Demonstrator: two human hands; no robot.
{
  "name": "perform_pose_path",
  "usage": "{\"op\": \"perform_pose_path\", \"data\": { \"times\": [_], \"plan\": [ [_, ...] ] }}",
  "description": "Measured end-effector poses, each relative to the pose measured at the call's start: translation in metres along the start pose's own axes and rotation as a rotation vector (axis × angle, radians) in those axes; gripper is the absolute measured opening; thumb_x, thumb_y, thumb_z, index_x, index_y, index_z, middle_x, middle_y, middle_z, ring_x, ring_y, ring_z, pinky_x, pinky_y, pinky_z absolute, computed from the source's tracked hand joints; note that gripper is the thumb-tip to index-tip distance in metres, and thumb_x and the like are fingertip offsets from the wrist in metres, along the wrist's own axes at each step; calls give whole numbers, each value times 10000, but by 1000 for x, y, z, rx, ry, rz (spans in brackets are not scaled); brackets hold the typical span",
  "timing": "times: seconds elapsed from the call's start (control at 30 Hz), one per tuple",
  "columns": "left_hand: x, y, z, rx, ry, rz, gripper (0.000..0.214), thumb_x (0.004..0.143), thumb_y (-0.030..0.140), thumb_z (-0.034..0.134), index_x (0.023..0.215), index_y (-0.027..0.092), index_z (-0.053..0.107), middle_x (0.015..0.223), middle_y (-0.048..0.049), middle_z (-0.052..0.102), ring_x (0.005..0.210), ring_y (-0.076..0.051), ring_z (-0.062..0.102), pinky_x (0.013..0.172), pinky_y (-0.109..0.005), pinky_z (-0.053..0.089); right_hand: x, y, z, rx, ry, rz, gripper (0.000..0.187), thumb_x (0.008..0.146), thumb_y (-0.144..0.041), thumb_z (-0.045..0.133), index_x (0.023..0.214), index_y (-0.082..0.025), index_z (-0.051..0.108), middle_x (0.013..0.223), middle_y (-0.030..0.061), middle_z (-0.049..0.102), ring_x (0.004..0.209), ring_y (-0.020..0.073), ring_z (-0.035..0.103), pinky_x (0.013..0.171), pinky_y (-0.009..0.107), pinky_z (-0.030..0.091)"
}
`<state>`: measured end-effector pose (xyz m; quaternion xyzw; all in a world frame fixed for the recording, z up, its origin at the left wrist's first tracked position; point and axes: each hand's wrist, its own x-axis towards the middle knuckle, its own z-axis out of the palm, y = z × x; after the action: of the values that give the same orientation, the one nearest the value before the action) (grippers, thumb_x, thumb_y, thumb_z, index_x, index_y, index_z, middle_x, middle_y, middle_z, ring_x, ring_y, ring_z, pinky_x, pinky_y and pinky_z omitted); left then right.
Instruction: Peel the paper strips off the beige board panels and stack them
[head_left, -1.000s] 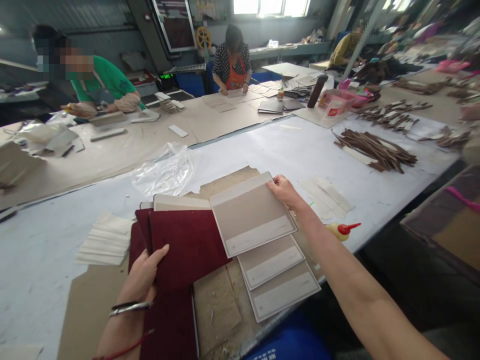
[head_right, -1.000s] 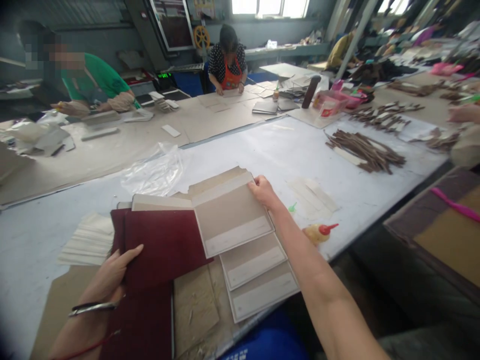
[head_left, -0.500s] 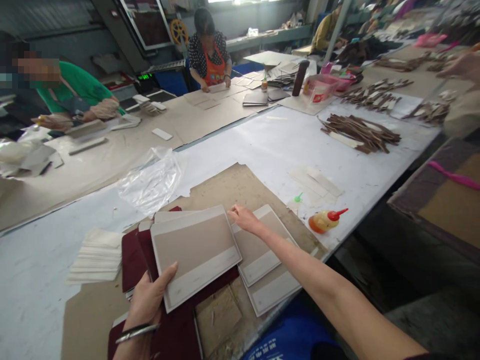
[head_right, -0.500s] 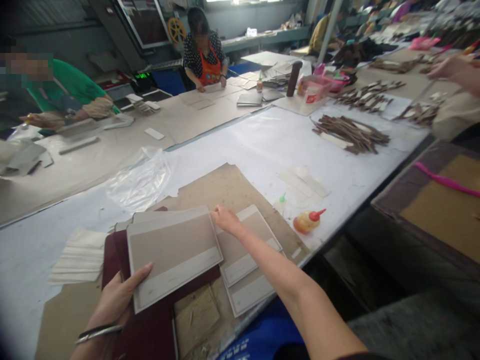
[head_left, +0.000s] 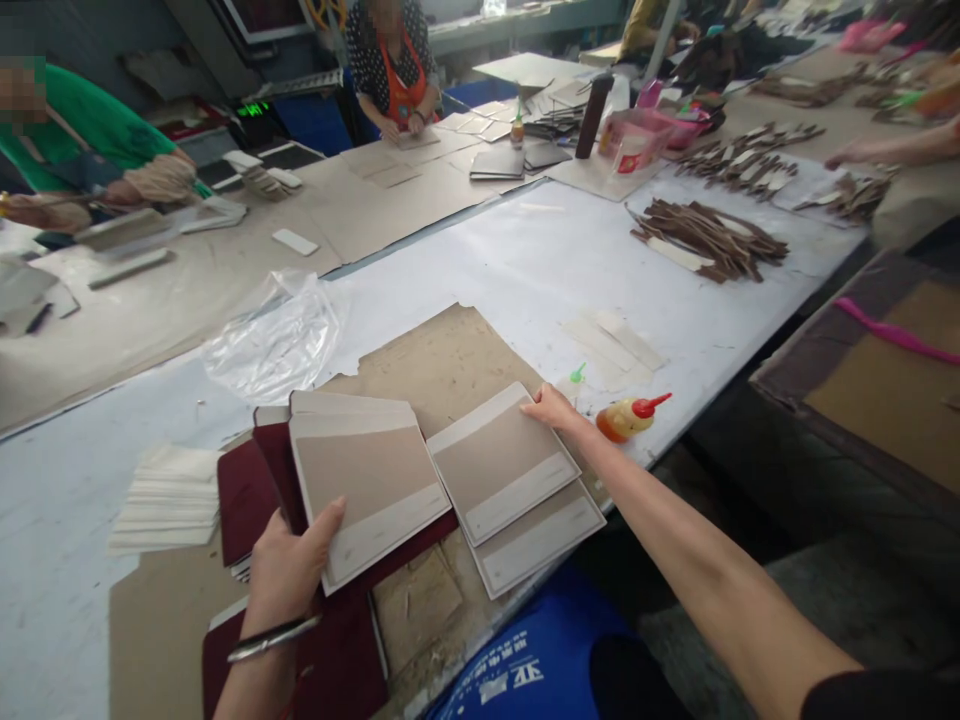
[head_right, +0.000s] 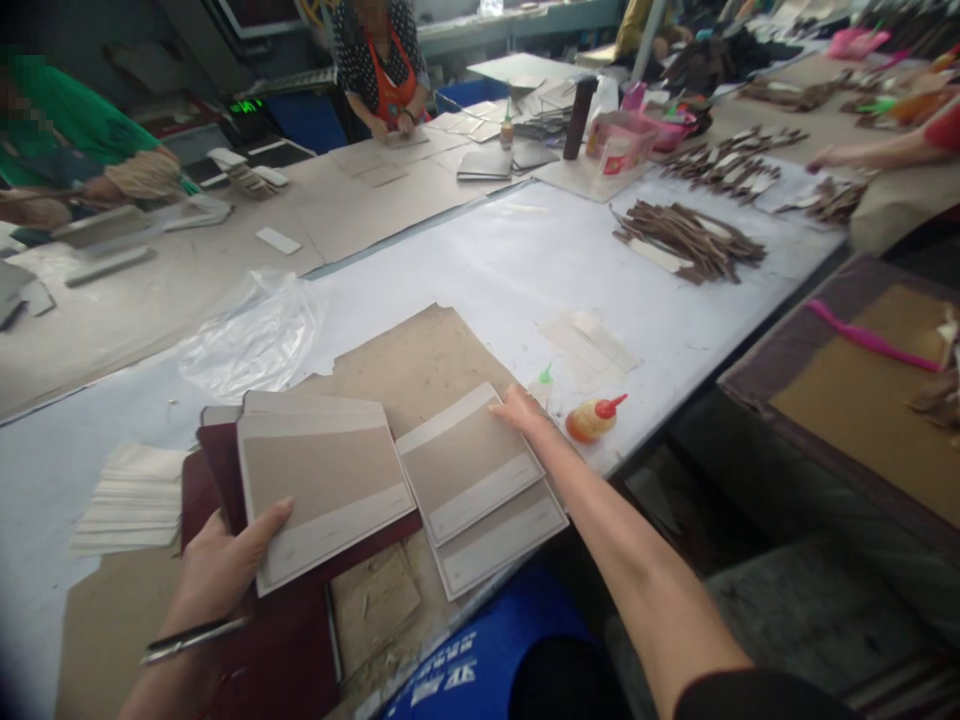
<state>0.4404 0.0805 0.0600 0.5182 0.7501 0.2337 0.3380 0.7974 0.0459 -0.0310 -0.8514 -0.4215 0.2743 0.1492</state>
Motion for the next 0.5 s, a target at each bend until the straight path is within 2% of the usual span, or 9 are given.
{"op": "perform_pose_path", "data": {
  "times": [0.1,0.17,0.23,0.33,0.4,0.47,0.5],
  "plan": [
    [-9,19,1,170,-9,40,289,544,413,658,698,202,535,744,-95,617,856,-358,583,824,-478,445,-15,-21,-31,37,25,-139,199,676,-283,615,720,-177,451,677,-8,531,648,131,502,542,214,348],
    [-14,29,3,184,-8,70,275,549,410,646,687,206,526,748,-106,625,867,-364,582,814,-461,449,-30,-49,-50,96,76,-231,203,681,-271,599,706,-188,415,674,-25,507,637,114,490,532,201,346],
    [-19,36,7,205,-5,105,296,578,459,619,695,200,537,747,-125,629,875,-381,575,793,-468,448,-46,-85,-58,214,91,-299,194,686,-250,579,707,-193,395,653,-30,491,577,103,485,487,193,348],
    [-25,42,12,221,-59,164,420,681,583,470,773,186,574,807,-160,634,905,-396,562,768,-473,437,-66,-143,-46,433,-103,-345,233,715,-304,577,757,-200,373,613,-38,506,467,96,488,409,188,368],
    [-28,44,14,219,-119,183,494,710,626,398,819,182,585,837,-160,638,904,-384,565,758,-455,433,-72,-169,-30,555,-254,-392,235,768,-356,536,774,-200,361,598,-33,530,457,100,513,407,190,399],
    [-29,45,14,216,-162,175,513,683,652,432,812,180,586,822,-142,642,874,-366,576,749,-436,433,-73,-172,-17,579,-312,-442,220,815,-383,484,779,-195,374,606,-20,554,493,109,542,440,198,425],
    [-28,44,13,206,-184,172,508,661,654,467,796,179,586,800,-129,644,849,-355,583,739,-426,436,-74,-164,-14,534,-283,-461,213,830,-384,469,775,-193,391,621,-10,565,530,116,556,473,207,435]
  ]
}}
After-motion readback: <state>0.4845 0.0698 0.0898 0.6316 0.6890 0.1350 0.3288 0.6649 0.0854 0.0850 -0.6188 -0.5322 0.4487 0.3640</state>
